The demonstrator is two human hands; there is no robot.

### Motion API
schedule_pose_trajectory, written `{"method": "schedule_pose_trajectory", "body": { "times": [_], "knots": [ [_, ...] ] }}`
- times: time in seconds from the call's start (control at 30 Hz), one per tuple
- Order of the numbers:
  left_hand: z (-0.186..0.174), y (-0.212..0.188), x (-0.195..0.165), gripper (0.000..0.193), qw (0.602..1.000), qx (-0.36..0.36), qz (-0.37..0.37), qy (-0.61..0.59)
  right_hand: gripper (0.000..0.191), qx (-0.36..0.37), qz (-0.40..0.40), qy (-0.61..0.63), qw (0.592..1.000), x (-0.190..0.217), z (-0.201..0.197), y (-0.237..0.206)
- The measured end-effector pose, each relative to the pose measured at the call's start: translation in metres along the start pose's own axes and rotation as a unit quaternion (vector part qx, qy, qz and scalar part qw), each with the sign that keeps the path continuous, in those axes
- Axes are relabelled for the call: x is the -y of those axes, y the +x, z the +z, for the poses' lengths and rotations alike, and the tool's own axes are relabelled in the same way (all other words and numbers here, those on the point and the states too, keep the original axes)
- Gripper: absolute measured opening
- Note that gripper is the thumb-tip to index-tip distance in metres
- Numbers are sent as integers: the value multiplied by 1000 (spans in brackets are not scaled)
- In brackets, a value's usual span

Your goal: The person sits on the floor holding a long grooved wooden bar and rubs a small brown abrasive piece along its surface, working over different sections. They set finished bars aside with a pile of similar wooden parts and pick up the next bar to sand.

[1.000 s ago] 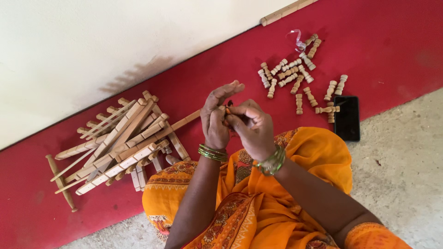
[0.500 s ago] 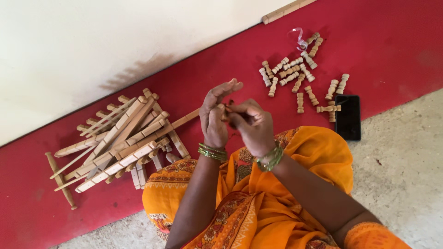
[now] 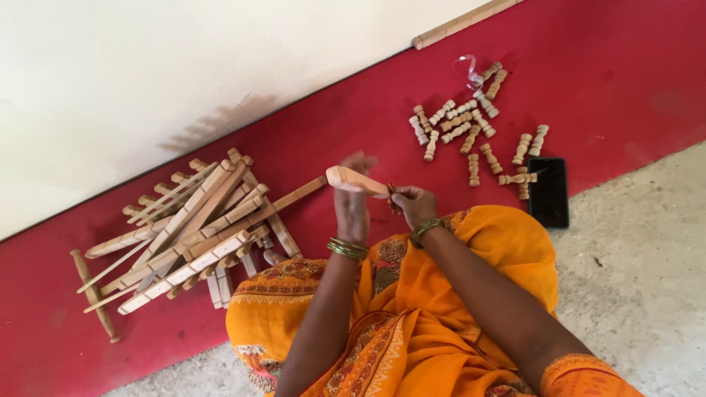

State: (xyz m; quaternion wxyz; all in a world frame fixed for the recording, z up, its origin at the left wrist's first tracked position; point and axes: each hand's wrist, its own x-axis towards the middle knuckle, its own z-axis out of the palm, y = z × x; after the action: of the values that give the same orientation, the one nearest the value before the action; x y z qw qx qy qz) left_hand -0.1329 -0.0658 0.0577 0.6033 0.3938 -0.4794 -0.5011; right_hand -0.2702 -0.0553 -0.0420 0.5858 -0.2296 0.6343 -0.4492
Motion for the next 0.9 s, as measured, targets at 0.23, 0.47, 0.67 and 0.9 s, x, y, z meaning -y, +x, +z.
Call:
{"method": "schedule_pose_trajectory", "body": {
  "times": [0.23, 0.47, 0.67, 0.9],
  "knots": [
    [-43, -31, 31, 21, 948, 69, -21, 311, 20, 29, 9, -81, 996, 25, 7, -23],
    [-99, -20, 14, 10, 894, 76, 16, 441, 10, 235, -224, -14, 946, 48, 67, -46],
    [-109, -23, 15, 25, 933, 61, 82, 345, 13, 183, -132, -145, 963, 20, 66, -18],
    [-103, -16, 19, 32, 947, 48, 74, 310, 28, 107, 21, -100, 989, -13, 48, 17]
  ]
}}
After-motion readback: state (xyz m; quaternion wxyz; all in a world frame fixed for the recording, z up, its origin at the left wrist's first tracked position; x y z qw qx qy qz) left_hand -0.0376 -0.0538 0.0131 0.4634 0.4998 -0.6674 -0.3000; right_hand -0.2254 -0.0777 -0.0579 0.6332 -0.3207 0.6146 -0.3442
